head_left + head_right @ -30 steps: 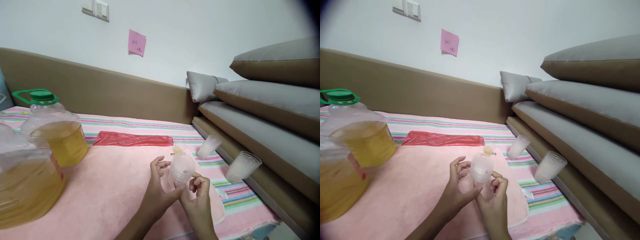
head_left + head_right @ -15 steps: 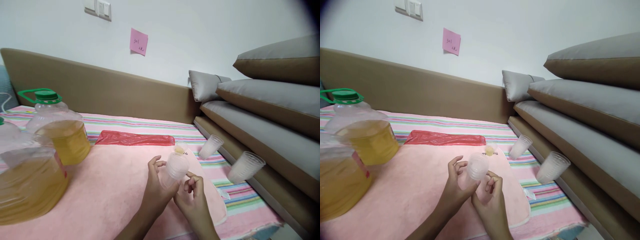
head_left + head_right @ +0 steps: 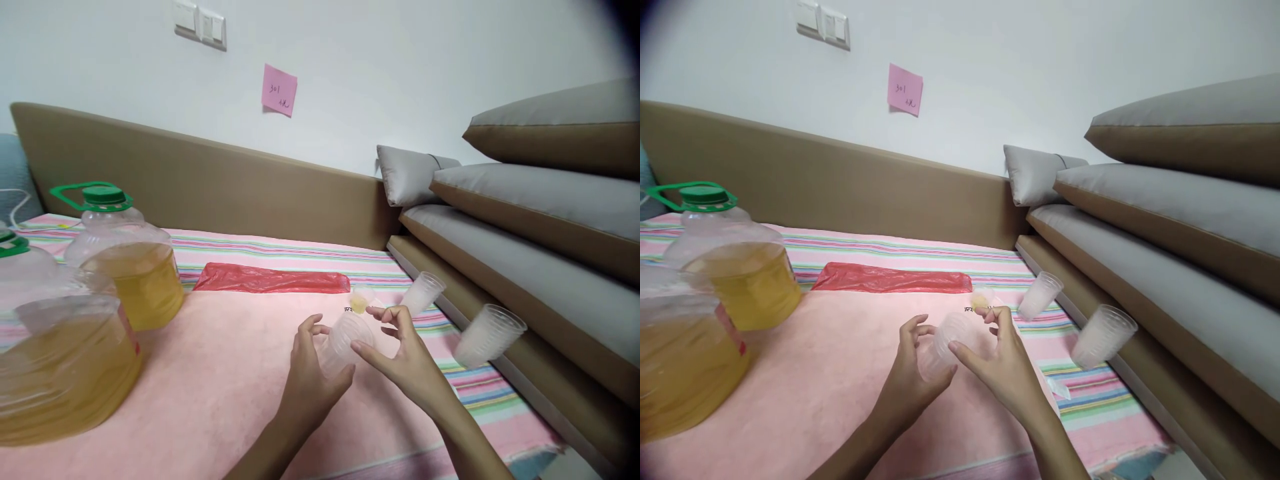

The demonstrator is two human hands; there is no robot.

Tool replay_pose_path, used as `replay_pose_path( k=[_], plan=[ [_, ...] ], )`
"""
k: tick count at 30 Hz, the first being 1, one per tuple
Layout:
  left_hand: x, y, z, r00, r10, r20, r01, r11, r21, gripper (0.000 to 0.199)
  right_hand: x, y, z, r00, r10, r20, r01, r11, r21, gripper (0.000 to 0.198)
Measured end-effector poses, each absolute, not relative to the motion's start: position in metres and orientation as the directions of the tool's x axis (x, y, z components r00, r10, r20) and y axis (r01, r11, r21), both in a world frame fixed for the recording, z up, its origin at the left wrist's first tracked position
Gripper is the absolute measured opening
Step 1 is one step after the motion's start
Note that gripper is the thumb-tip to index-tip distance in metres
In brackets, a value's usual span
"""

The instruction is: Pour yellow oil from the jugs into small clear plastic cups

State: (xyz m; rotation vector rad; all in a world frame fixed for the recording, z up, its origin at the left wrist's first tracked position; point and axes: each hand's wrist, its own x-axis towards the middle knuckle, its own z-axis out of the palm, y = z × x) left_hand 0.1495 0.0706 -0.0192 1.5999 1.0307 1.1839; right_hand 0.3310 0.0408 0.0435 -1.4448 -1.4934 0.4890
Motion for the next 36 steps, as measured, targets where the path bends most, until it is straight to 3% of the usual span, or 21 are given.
replay_pose_path(
  k=[17, 36],
  plan=[
    [0.150, 0.068, -0.021, 0.233, 0.947, 0.222, 0.130, -0.257, 0.958, 0.082, 0.329, 0.041, 0.040, 0.134, 0.928, 0.348, 0.533, 0.228, -0.815, 0.050],
    [0.148, 0.068, -0.021, 0.224, 0.956, 0.188, 0.189, -0.232, 0.954, 0.080, 0.347, 0.052, 0.062, 0.257, 0.869, 0.422, 0.434, 0.287, -0.854, 0.056]
  ],
)
